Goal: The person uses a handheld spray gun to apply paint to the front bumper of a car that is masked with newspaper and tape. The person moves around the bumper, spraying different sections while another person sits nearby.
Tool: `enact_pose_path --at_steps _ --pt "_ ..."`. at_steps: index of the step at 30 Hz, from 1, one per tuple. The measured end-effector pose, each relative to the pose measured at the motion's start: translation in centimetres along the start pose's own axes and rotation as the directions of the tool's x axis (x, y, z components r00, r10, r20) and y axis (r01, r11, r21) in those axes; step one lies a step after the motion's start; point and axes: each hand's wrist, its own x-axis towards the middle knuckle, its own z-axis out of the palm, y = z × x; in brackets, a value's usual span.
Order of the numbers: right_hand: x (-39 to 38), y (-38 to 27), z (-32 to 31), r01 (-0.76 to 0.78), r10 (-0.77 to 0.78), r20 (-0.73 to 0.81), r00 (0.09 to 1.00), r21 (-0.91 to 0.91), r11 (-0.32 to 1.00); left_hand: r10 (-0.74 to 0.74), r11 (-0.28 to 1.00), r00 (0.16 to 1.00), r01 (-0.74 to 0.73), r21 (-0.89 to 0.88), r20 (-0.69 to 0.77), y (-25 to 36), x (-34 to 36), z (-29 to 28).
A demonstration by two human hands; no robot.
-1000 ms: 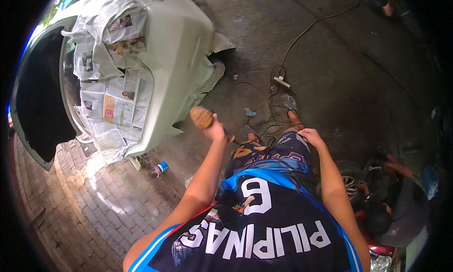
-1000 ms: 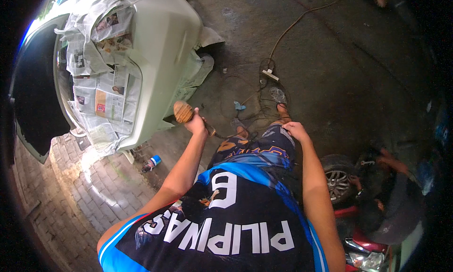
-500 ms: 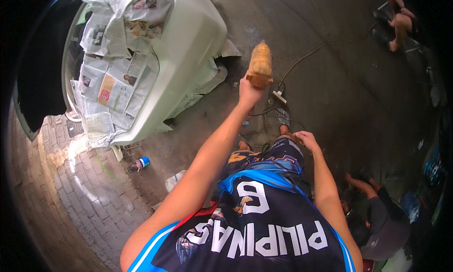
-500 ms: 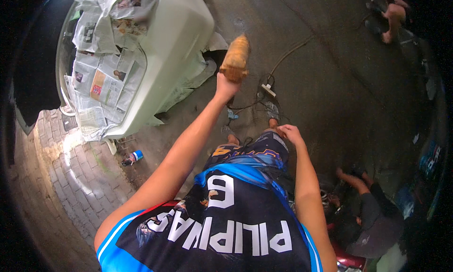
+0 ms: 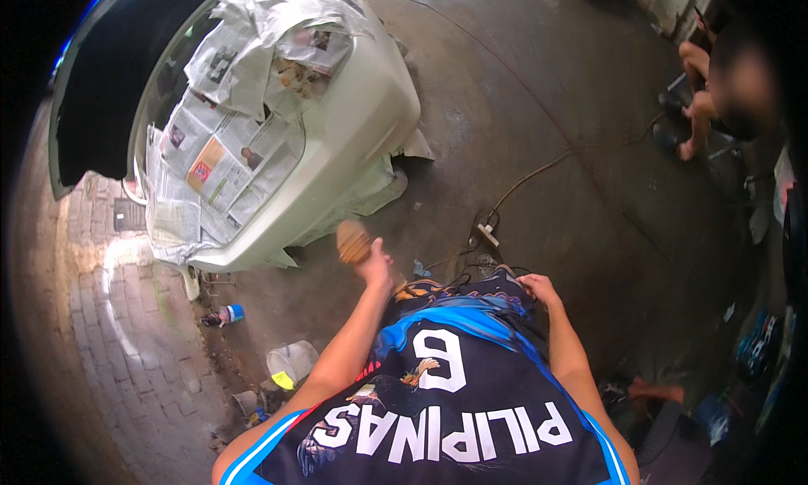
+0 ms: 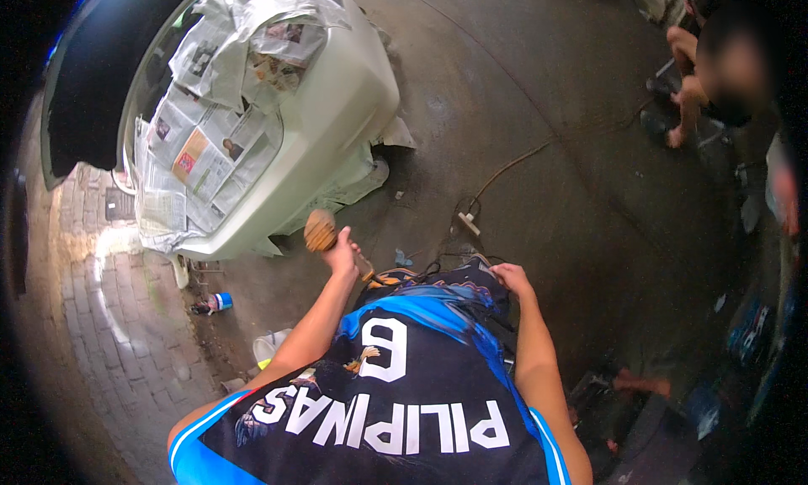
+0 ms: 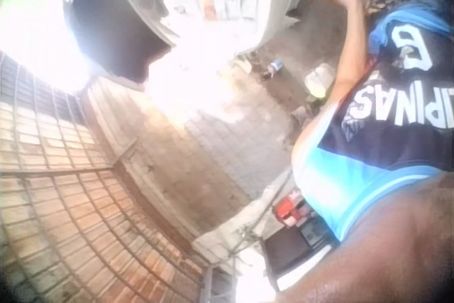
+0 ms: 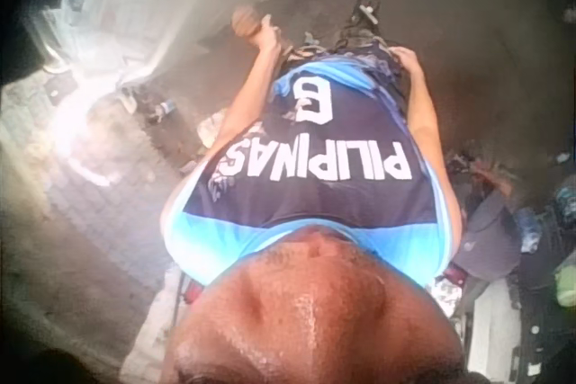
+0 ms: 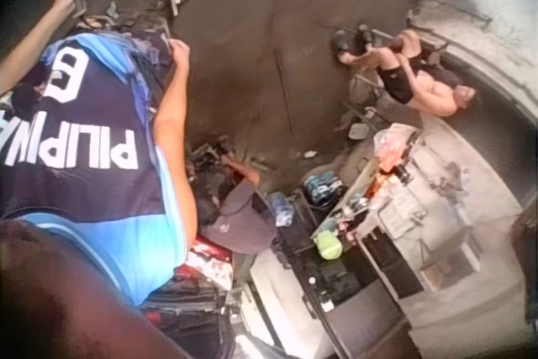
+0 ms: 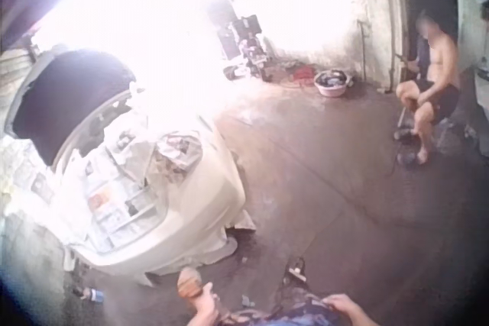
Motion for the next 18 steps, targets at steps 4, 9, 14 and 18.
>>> enact_pose_path --at_steps 4,9,14,18 --pt "1.0 -0.6 -1.0 0.039 -0.038 0.016 0.999 -0.041 0.998 0.052 0.994 0.930 -0.082 0.068 0.365 1.8 -2.3 6.8" --pt "1.1 -3.2 -2.0 0.028 -0.030 -0.019 0.999 -0.095 0.995 0.705 0.613 0.459 -0.778 -0.139 0.541 5.5 -6.1 12.3" --pt "0.8 -4.9 -1.7 0.015 -0.017 -0.017 1.000 -0.120 0.993 0.884 0.185 0.201 -0.980 0.079 0.421 8.2 -6.4 8.5" --pt "1.8 -5.2 -1.0 0.002 0.007 0.053 0.999 -0.149 0.989 0.304 0.946 0.910 -0.323 0.023 0.283 6.0 -4.9 -1.7"
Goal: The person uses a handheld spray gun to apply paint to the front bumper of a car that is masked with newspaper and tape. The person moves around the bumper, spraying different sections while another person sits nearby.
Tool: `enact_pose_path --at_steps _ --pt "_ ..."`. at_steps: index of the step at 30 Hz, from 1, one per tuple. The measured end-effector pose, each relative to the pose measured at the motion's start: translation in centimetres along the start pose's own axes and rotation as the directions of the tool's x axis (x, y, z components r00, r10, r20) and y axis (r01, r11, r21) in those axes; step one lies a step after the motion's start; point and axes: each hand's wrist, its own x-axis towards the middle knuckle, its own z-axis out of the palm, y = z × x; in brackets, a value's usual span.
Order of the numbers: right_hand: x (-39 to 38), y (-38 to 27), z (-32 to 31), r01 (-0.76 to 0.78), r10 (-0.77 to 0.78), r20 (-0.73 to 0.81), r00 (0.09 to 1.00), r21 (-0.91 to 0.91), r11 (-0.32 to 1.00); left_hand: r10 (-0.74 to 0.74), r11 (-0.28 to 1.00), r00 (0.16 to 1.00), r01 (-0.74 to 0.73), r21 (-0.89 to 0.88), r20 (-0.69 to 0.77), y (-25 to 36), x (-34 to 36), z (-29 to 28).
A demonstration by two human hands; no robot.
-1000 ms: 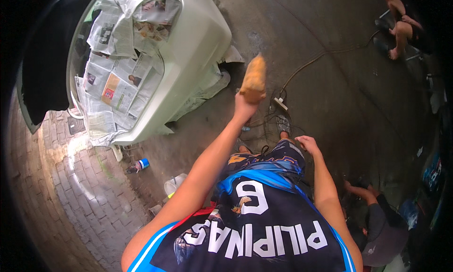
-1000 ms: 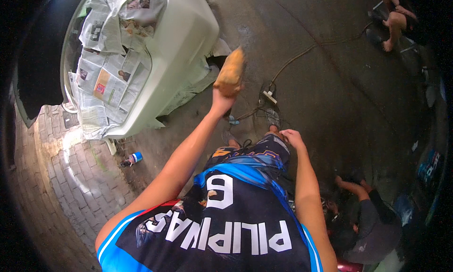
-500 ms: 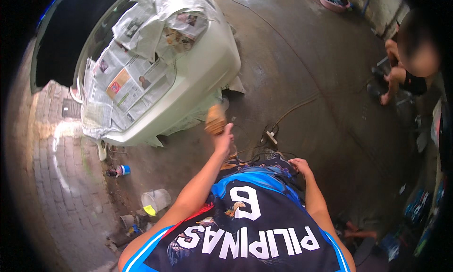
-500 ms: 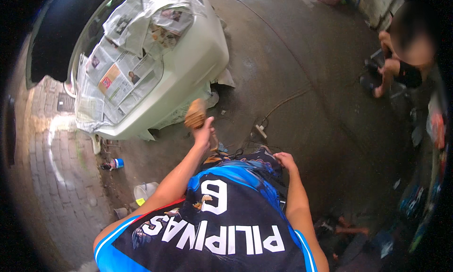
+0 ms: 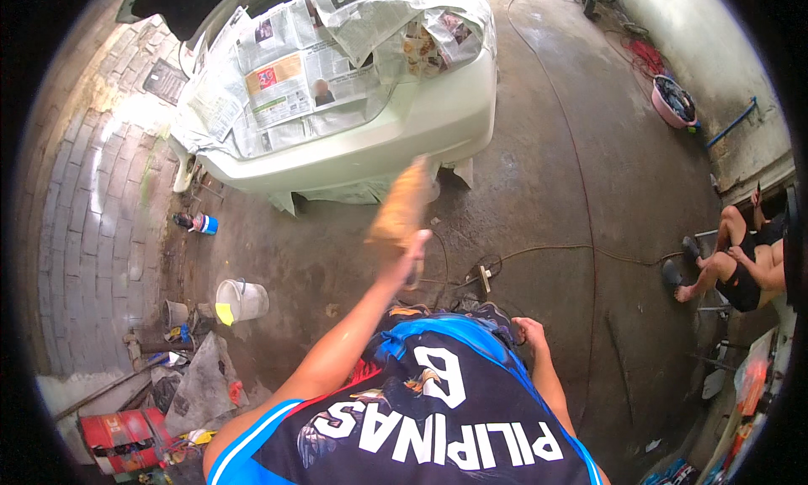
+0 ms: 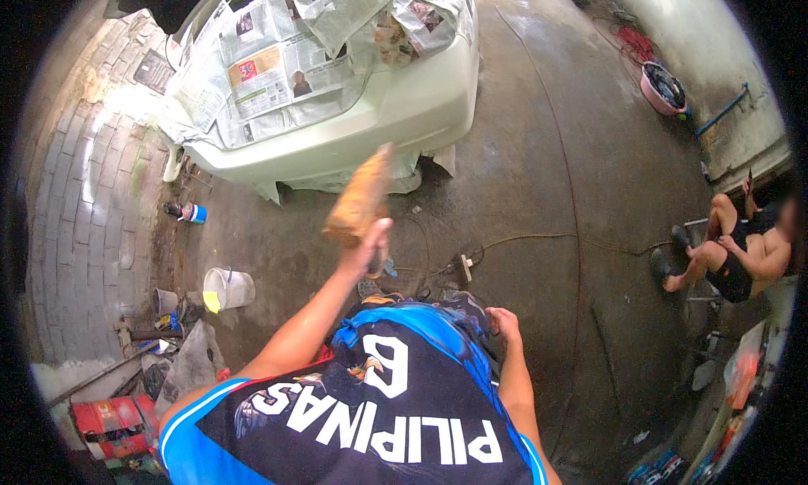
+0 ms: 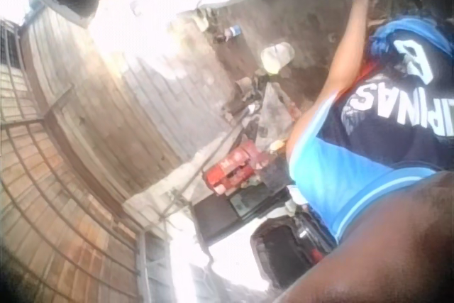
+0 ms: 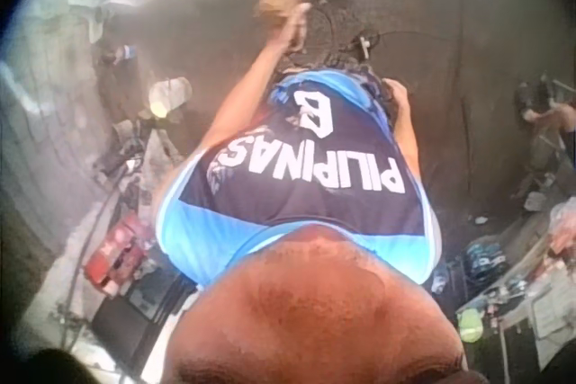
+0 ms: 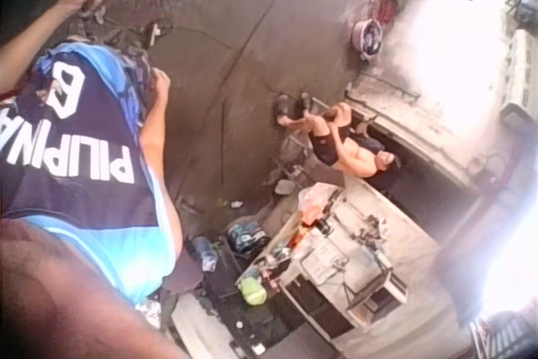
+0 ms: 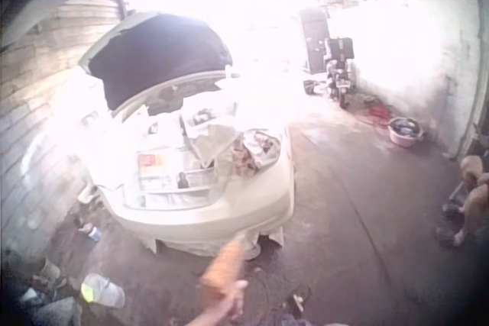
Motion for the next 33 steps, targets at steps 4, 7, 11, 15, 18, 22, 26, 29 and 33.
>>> enact_pose_path --at_steps 4,7,11,15,18,22,26,29,33 --pt "1.7 -0.4 0.6 0.046 -0.043 0.080 0.996 -0.039 0.998 -0.287 0.905 0.851 0.090 -0.416 -0.439 -2.3 0.2 -8.6" --pt "2.7 -0.5 0.9 0.072 -0.066 0.047 0.997 -0.127 0.989 -0.225 0.910 0.764 -0.055 -0.410 -0.604 -2.4 1.3 -11.2" --pt "3.0 -0.4 1.1 0.126 -0.124 0.027 0.992 -0.248 0.960 -0.180 0.858 0.930 -0.010 -0.513 -0.320 -0.2 2.2 -7.1" --pt "3.5 -0.2 1.0 -0.012 0.015 0.006 1.000 -0.309 0.951 -0.063 0.917 0.996 0.084 -0.390 0.065 4.4 2.1 -0.6" --pt "3.8 1.5 0.8 0.002 0.003 0.029 1.000 -0.164 0.986 0.104 0.932 0.960 -0.003 -0.362 0.260 7.3 1.2 0.9" --pt "6.5 4.2 2.2 0.057 -0.050 0.052 0.997 -0.154 0.986 0.045 0.941 0.959 0.054 -0.335 0.280 6.7 1.2 -2.3" --pt "7.8 5.7 3.1 -0.050 0.062 0.070 0.996 -0.172 0.984 -0.107 0.877 0.994 0.084 -0.472 -0.022 1.6 2.3 -9.7" --pt "8.5 5.8 3.3 -0.059 0.073 0.084 0.994 -0.166 0.984 -0.302 0.805 0.897 0.059 -0.590 -0.322 -1.7 3.1 -15.9" --pt "9.6 6.4 3.5 -0.043 0.059 0.117 0.991 -0.137 0.990 -0.407 0.784 0.756 0.002 -0.621 -0.512 -3.2 3.5 -18.2"
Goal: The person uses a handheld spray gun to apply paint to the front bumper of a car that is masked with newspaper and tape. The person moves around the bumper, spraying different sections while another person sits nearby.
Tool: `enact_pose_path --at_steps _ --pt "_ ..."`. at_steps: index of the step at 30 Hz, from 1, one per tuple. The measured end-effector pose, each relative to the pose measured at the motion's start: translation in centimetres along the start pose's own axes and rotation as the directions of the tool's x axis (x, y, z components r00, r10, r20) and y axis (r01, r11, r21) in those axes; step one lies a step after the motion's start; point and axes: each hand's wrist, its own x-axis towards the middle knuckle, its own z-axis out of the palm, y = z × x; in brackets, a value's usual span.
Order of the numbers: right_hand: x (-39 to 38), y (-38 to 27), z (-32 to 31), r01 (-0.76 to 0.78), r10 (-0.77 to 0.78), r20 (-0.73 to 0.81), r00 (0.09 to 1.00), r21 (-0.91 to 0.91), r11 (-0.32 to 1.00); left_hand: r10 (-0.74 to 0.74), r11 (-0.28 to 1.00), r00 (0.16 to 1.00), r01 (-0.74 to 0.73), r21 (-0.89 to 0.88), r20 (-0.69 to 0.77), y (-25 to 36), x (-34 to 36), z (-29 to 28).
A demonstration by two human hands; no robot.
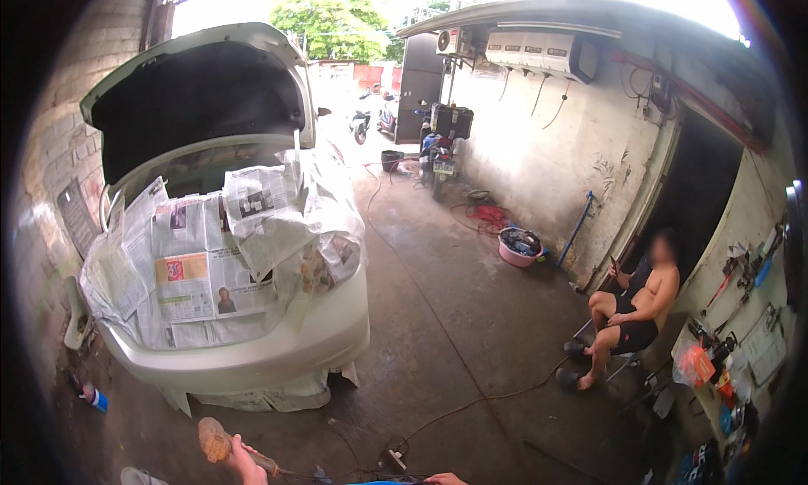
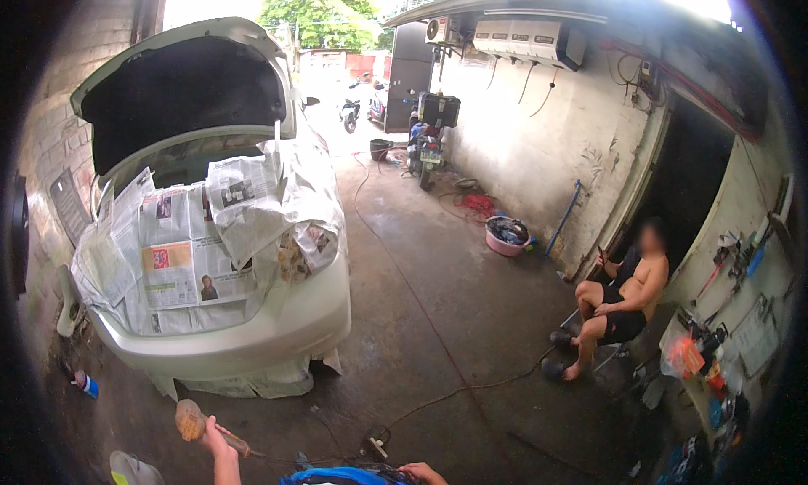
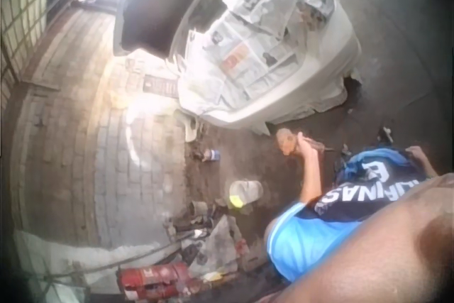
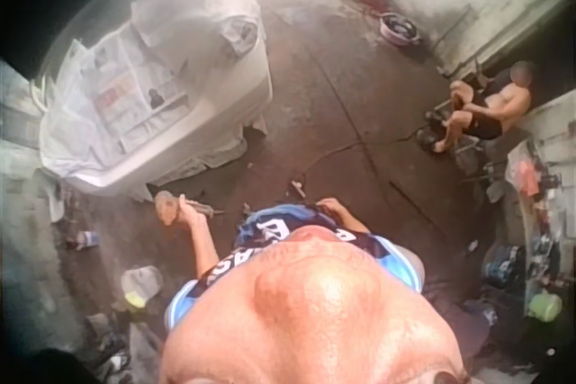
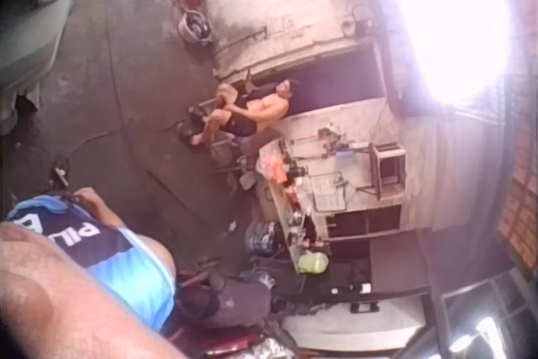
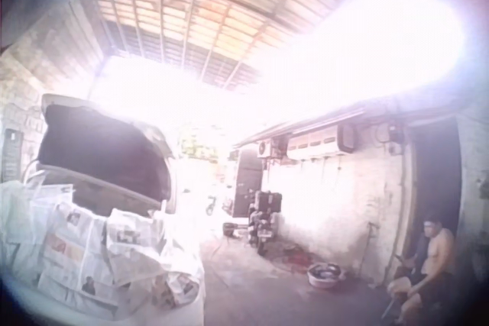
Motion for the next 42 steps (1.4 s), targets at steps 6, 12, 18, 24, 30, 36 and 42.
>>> enact_pose_path --at_steps 6,12,18,24,30,36,42 --pt "-1.7 -0.2 1.0 0.070 -0.071 0.025 0.997 0.047 0.996 -0.140 0.989 0.902 0.144 0.022 0.409 -2.3 -5.4 8.6" --pt "-8.1 -5.7 1.1 0.069 -0.071 -0.168 0.983 -0.016 0.997 -0.016 0.999 0.546 -0.028 0.037 0.837 -0.4 -12.6 19.4" --pt "-9.9 -4.6 1.1 0.184 -0.165 -0.222 0.961 0.065 0.981 0.720 -0.045 0.093 -0.983 0.179 0.688 -0.7 -12.2 22.8" --pt "-10.5 -2.4 2.6 0.107 -0.071 -0.171 0.983 0.210 0.972 0.165 0.197 0.177 -0.970 0.143 0.970 -6.6 -11.5 21.8" --pt "-10.2 -2.3 2.7 0.062 -0.038 -0.162 0.986 0.149 0.987 -0.403 -0.147 0.399 -0.917 0.372 0.824 -11.9 -14.8 18.9" --pt "-10.6 -2.7 1.8 0.050 -0.022 -0.161 0.987 0.175 0.983 -0.047 -0.026 0.254 -0.967 0.253 0.966 -8.1 -16.0 23.6" --pt "-10.1 -4.8 0.1 0.060 -0.033 -0.146 0.989 0.183 0.981 0.343 0.400 0.256 -0.910 0.106 0.904 -4.9 -16.5 26.7"
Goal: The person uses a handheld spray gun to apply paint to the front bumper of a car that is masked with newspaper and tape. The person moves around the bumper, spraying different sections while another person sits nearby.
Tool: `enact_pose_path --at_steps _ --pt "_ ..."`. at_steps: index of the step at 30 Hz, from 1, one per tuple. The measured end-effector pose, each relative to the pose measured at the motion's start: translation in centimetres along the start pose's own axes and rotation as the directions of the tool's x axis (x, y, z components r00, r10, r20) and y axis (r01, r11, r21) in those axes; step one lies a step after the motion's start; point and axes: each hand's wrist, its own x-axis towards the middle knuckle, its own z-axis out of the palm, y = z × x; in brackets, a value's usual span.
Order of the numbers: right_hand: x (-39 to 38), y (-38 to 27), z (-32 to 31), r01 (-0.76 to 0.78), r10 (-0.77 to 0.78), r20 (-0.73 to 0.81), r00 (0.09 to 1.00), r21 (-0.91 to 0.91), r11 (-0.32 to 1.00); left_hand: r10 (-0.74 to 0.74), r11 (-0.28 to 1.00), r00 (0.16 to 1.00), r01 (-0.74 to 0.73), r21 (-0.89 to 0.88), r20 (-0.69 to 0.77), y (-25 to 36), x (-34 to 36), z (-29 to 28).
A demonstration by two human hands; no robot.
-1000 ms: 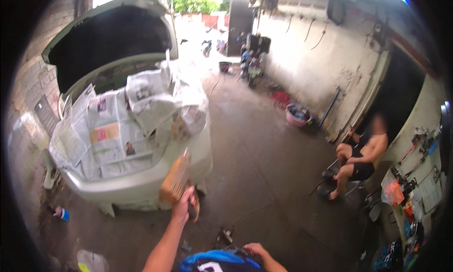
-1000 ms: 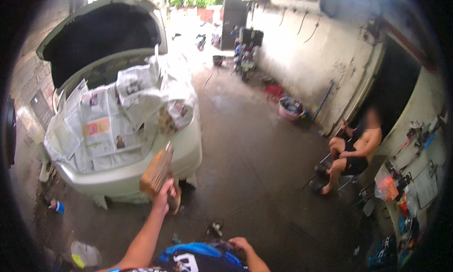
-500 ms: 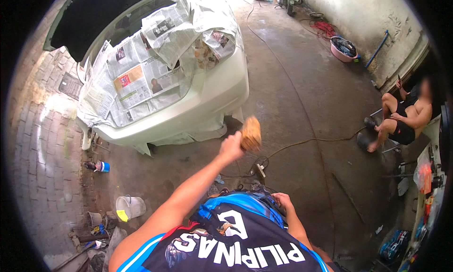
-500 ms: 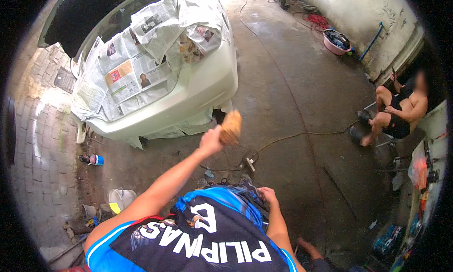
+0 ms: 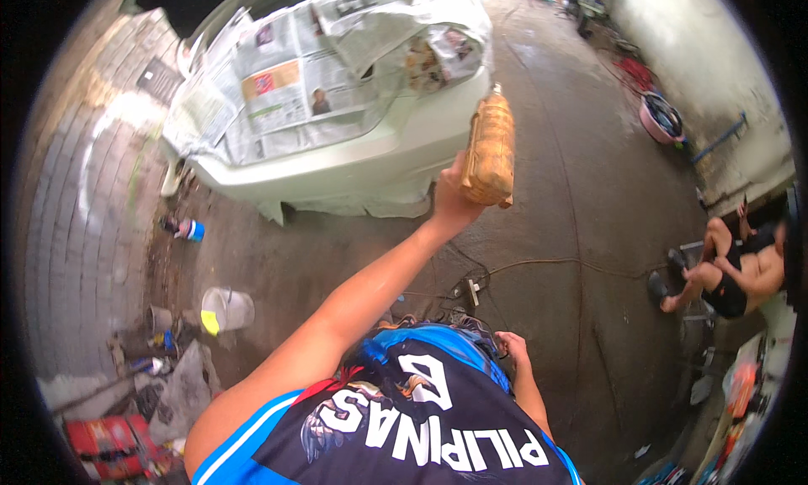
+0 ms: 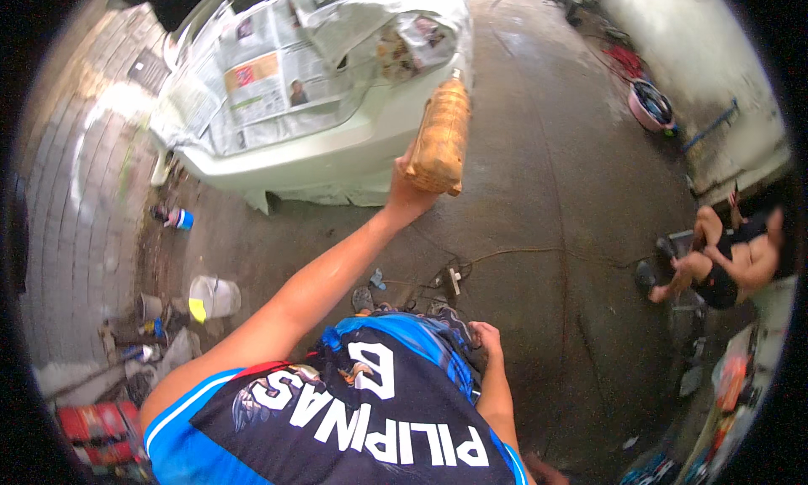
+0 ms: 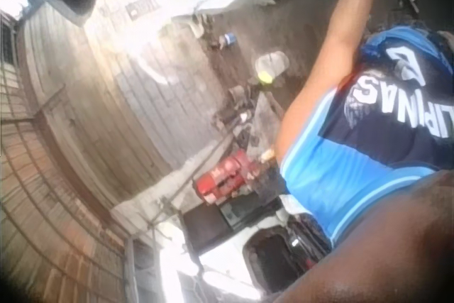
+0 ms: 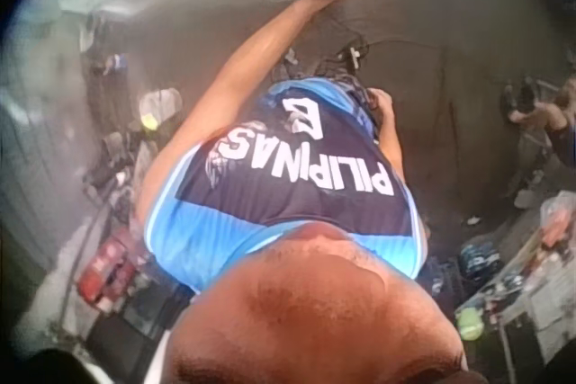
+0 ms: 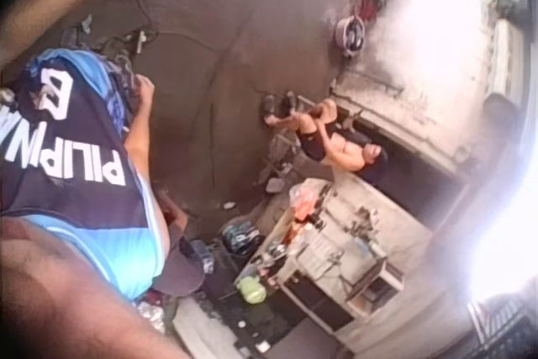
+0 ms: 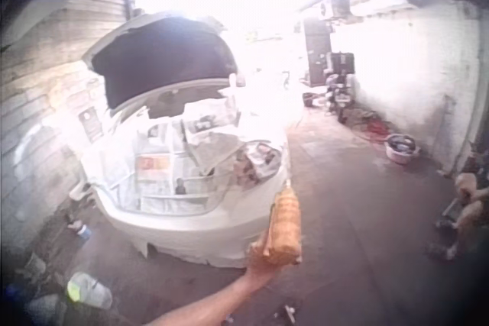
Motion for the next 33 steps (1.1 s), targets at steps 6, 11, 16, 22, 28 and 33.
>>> enact_pose_path --at_steps 6,11,16,22,28,33 --pt "0.8 -2.3 -0.5 0.009 -0.010 -0.015 1.000 -0.080 0.997 -0.606 0.612 0.788 0.551 -0.568 0.111 -5.0 -7.8 -5.2" --pt "1.4 -1.6 -1.1 -0.009 0.013 0.027 1.000 -0.149 0.989 -0.823 0.552 0.475 0.541 -0.635 -0.311 -12.2 -14.9 -17.0" --pt "2.2 0.2 -0.6 -0.008 0.020 0.070 0.997 -0.164 0.986 -0.798 0.603 0.336 0.452 -0.658 -0.500 -13.7 -16.2 -19.6" --pt "2.1 0.6 0.3 -0.016 0.023 0.032 0.999 -0.200 0.980 -0.755 0.486 0.656 0.533 -0.693 -0.025 -7.5 -11.2 -8.9" --pt "-0.2 1.8 0.2 0.048 -0.055 -0.096 0.994 -0.072 0.996 -0.362 0.814 0.925 0.375 -0.443 0.118 -1.5 -1.7 -3.0" --pt "-2.4 4.4 0.9 0.085 -0.071 -0.114 0.991 0.123 0.989 0.339 0.938 0.940 -0.335 0.085 -0.042 -2.0 2.5 -1.0"
